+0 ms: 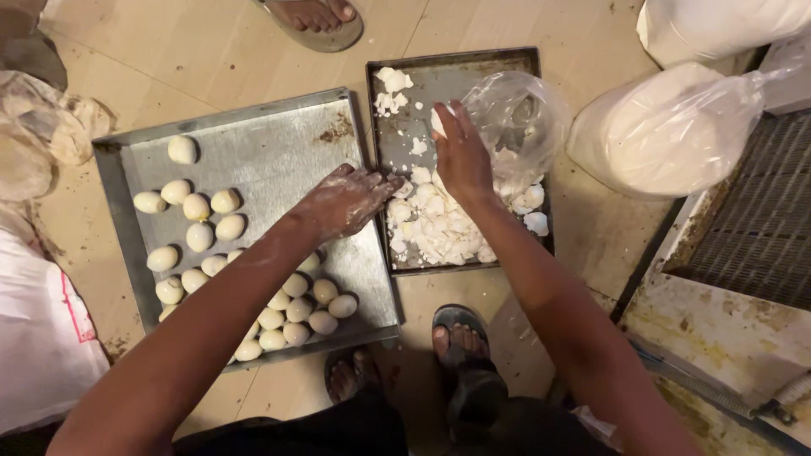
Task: The person peels hard-boiled eggs by hand, placing the peeled eggs into a metal tray and the shells into a separate tray.
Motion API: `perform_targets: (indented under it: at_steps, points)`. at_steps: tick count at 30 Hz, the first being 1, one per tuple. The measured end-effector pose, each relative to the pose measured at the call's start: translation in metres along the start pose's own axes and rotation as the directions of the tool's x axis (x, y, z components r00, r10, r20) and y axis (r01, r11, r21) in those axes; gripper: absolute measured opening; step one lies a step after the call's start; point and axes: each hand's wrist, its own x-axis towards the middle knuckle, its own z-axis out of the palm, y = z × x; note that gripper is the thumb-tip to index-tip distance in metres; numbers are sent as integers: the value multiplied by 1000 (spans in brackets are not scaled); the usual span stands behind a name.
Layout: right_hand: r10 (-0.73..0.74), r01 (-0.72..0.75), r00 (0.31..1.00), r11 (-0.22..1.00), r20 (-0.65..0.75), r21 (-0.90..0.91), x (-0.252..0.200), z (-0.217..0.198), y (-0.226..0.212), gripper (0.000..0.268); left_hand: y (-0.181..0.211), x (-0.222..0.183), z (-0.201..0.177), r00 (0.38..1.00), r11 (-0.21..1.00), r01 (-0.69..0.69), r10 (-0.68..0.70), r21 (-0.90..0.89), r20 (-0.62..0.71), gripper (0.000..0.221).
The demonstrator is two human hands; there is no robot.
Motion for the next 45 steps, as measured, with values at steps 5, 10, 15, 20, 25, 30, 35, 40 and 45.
perform_targets:
  at_steps: [5, 10, 15, 20, 25, 30, 35, 40, 45]
  points:
    - [-102, 100, 994, 994, -28, -43, -3, -8, -2, 47, 5, 2, -6, 1000, 990, 20, -23, -137, -20, 54]
    - [256, -220, 963, 582, 80, 783, -34, -29, -30, 57, 22, 16, -15, 967, 668, -63, -144, -741, -212, 69]
    - [125, -82, 991, 309, 45, 948, -56, -42, -32, 45, 40, 27, -30, 962, 333, -113, -201, -936, -187, 70]
    - [235, -73, 972, 268, 8, 961, -60, -47, -28, 36, 42, 32, -31, 946, 106, -287, -123, -952, -299, 60]
    - [209, 57, 971, 252, -112, 966, -55, -51, -42, 42, 37, 28, -26, 956, 54, -272, -101, -961, -276, 61]
    - [262, -60, 961, 526, -94, 848, -63, -49, -48, 32, 43, 26, -25, 957, 117, -247, -128, -962, -261, 71]
    - [354, -34, 921, 488, -161, 872, -58, -46, -50, 29, 53, 21, -41, 960, 173, -182, -180, -968, -213, 66]
    - [311, -91, 950, 369, -30, 925, -56, -53, -40, 42, 38, 32, -38, 952, 120, -262, -130, -958, -277, 69]
    - [287, -18, 954, 354, -91, 935, -62, -16, -11, 30, 30, 51, -12, 953, 141, -266, -112, -954, -283, 65]
